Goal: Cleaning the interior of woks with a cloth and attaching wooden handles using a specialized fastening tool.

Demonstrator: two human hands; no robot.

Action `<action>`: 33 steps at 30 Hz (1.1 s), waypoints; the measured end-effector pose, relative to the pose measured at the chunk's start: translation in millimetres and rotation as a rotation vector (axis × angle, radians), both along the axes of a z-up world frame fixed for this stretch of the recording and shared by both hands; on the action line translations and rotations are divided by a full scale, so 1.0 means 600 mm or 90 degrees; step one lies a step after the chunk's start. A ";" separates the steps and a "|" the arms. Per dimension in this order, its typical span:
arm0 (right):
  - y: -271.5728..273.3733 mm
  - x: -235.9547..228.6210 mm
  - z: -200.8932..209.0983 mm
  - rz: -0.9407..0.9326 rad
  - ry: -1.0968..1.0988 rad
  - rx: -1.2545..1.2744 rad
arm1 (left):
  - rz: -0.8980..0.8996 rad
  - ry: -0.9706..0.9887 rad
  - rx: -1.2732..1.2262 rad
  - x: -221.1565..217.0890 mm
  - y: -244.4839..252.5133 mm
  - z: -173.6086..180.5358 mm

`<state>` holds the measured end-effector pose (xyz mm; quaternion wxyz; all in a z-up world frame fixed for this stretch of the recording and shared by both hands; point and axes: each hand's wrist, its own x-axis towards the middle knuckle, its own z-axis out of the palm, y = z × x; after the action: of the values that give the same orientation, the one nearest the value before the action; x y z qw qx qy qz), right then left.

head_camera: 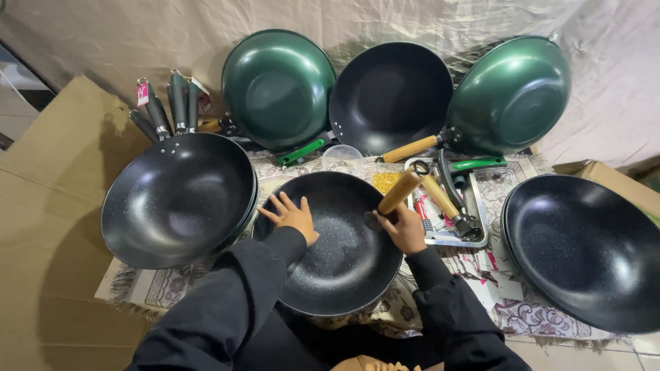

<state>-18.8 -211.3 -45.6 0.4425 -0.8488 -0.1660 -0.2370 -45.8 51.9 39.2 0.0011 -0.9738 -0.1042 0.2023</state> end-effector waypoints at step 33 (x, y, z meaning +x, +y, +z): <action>-0.006 -0.038 0.001 -0.116 0.004 0.292 | -0.700 0.201 -0.166 -0.128 -0.113 -0.060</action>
<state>-41.4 -215.2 -45.0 0.6011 -0.7383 -0.0294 -0.3047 -122.5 -15.8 3.2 0.0017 -0.8349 0.4434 0.3261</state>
